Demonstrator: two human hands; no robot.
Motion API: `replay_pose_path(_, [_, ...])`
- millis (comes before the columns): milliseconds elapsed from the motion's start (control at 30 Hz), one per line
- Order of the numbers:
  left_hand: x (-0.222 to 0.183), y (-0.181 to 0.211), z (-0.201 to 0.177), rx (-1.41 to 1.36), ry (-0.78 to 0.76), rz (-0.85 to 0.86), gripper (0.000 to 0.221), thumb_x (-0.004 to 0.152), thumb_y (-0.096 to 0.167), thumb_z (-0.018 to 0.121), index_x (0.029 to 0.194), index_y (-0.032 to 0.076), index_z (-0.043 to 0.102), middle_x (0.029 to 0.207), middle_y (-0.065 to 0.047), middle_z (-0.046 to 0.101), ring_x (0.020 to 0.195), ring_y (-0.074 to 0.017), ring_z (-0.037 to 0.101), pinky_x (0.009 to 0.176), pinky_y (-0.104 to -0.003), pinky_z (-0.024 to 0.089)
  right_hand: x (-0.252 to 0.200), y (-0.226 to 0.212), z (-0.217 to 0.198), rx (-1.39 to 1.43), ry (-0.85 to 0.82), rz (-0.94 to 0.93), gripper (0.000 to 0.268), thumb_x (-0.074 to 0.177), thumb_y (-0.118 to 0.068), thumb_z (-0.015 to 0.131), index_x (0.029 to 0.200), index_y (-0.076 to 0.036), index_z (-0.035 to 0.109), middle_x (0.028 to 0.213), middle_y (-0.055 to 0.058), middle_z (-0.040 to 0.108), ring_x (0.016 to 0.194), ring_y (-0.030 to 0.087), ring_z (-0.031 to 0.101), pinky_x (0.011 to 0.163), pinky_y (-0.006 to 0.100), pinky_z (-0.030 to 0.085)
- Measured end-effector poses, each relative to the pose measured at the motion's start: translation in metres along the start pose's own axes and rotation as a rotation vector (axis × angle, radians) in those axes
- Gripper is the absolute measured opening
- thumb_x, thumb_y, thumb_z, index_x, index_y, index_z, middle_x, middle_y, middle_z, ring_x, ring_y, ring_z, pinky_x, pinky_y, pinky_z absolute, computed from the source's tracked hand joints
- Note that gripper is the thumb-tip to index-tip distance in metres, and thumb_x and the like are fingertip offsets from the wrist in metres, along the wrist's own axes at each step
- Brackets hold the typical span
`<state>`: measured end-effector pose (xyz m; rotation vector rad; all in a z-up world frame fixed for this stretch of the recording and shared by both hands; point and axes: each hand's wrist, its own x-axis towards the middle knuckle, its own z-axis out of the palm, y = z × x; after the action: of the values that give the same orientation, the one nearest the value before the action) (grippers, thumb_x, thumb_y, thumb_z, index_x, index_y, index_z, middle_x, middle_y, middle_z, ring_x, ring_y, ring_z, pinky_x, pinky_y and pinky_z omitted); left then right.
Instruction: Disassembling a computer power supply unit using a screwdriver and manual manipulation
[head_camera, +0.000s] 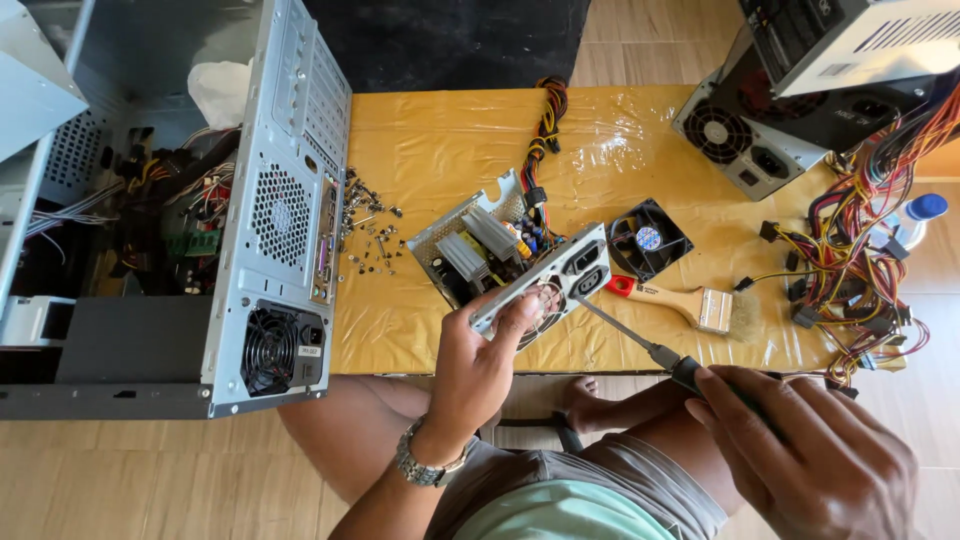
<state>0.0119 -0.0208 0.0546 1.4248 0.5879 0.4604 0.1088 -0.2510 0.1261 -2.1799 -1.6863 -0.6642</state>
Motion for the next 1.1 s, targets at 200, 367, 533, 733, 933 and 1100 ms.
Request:
replay_pose_path(200, [0.009, 0.009, 0.001, -0.140, 0.036, -0.002, 0.030, 0.094, 0.026, 0.065, 0.103, 0.002, 0.079, 0.094, -0.006, 0.081, 0.088, -0.0118, 0.074, 0.083, -0.028, 0.063, 0.026, 0.031, -0.020, -0.081, -0.285, -0.170, 0.024, 0.099, -0.006, 0.053, 0.122, -0.003, 0.060, 0.111, 0.015, 0.058, 0.069, 0.029, 0.066, 0.046, 0.042, 0.051])
replay_pose_path(367, [0.013, 0.005, -0.001, -0.140, 0.080, 0.042, 0.027, 0.094, 0.026, 0.066, 0.101, 0.003, 0.079, 0.093, -0.002, 0.080, 0.089, -0.0103, 0.072, 0.085, -0.027, 0.061, 0.040, 0.034, -0.015, -0.226, -0.234, -0.282, 0.020, 0.098, -0.019, 0.063, 0.108, -0.003, 0.065, 0.082, 0.012, 0.059, 0.062, 0.029, 0.058, 0.053, 0.043, 0.046])
replay_pose_path(533, [0.011, -0.002, 0.002, -0.213, 0.053, -0.010, 0.033, 0.093, 0.027, 0.066, 0.106, 0.000, 0.078, 0.094, -0.008, 0.081, 0.089, -0.0138, 0.076, 0.084, -0.029, 0.066, 0.041, 0.033, -0.013, 0.069, -0.354, 0.177, 0.042, 0.088, -0.042, 0.067, 0.120, -0.015, 0.063, 0.085, -0.002, 0.079, 0.059, 0.025, 0.073, 0.053, 0.040, 0.056])
replay_pose_path(733, [0.007, 0.001, 0.001, -0.163, 0.044, 0.019, 0.031, 0.094, 0.028, 0.065, 0.104, 0.002, 0.079, 0.096, -0.006, 0.081, 0.092, -0.0130, 0.076, 0.086, -0.029, 0.065, 0.033, 0.020, -0.009, -0.410, -0.157, -0.222, 0.027, 0.103, -0.033, 0.073, 0.108, -0.006, 0.073, 0.076, 0.006, 0.060, 0.065, 0.025, 0.059, 0.060, 0.036, 0.050])
replay_pose_path(933, [0.002, -0.008, 0.007, -0.124, 0.058, 0.039, 0.035, 0.094, 0.032, 0.064, 0.104, 0.002, 0.079, 0.098, -0.007, 0.082, 0.094, -0.0137, 0.076, 0.085, -0.029, 0.066, 0.015, 0.035, 0.002, 0.005, -0.277, 0.117, 0.036, 0.089, -0.038, 0.071, 0.112, -0.010, 0.068, 0.094, 0.004, 0.065, 0.062, 0.020, 0.066, 0.047, 0.039, 0.054])
replay_pose_path(1100, [-0.002, -0.014, 0.011, -0.122, 0.037, 0.118, 0.032, 0.097, 0.027, 0.063, 0.105, 0.000, 0.077, 0.101, -0.010, 0.082, 0.097, -0.0164, 0.077, 0.087, -0.029, 0.065, -0.019, 0.035, 0.026, 0.145, -0.221, 0.144, 0.025, 0.093, -0.027, 0.065, 0.109, -0.007, 0.067, 0.086, 0.004, 0.073, 0.056, 0.020, 0.066, 0.049, 0.038, 0.052])
